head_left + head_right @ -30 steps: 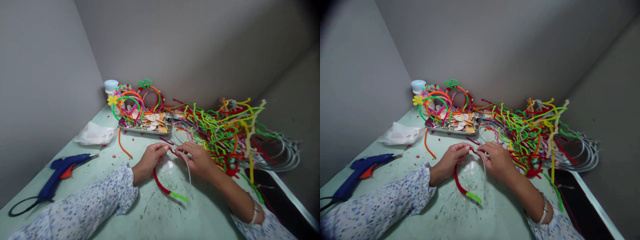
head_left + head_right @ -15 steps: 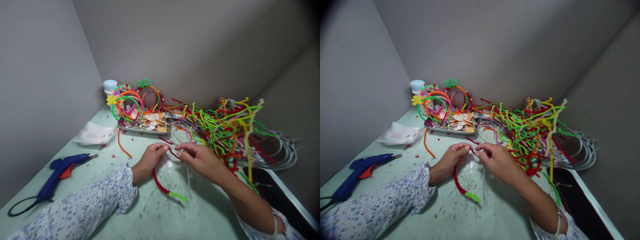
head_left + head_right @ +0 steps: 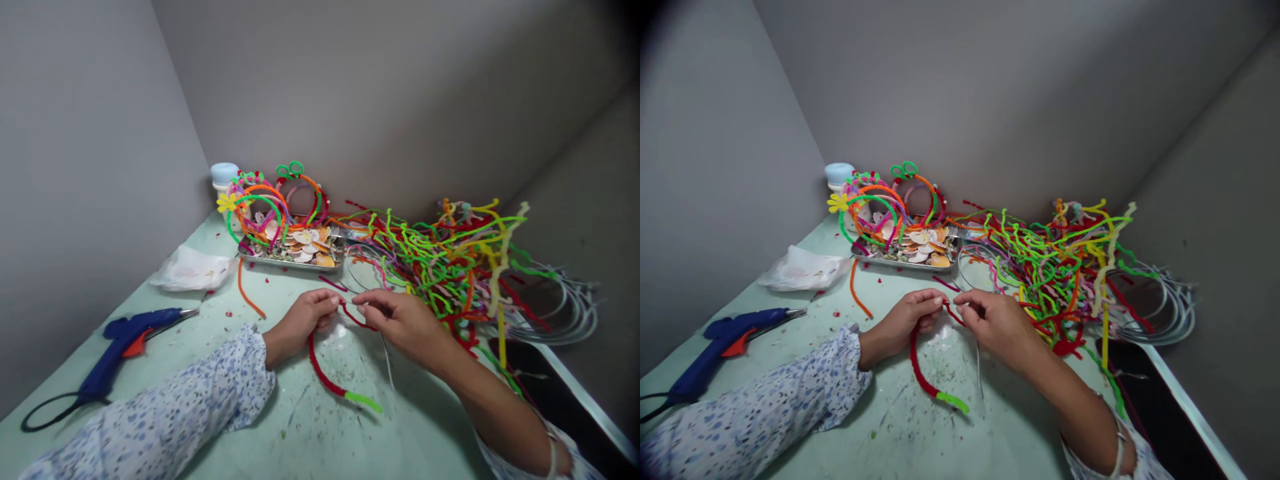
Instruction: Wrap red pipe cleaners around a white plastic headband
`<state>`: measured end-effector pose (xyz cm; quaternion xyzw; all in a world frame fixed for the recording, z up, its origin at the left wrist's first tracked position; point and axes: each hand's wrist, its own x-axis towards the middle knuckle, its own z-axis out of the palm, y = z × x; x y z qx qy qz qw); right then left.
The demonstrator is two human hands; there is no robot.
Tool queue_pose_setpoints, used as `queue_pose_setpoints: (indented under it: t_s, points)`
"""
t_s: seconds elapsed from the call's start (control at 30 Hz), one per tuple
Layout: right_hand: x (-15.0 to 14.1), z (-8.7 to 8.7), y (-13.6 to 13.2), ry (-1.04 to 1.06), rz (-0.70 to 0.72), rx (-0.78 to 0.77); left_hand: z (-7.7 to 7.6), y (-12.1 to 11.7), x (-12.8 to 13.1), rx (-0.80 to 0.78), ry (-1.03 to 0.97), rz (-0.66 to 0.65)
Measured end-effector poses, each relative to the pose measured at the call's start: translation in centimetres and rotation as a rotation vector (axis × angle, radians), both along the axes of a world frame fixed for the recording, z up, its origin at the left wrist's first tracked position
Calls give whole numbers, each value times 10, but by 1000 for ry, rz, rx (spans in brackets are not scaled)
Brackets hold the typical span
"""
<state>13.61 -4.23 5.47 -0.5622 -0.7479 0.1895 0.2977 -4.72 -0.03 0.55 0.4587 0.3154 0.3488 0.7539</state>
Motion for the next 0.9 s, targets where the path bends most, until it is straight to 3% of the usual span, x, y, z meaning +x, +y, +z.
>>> queue_pose_setpoints:
  t_s: [0.67,0.9]
  points:
    - [5,-4,2,-15,44,-8,0,0,0,-7,2,-60]
    - [6,0,1,-54,44,-87,-1,0,-1,-6,-5,-86]
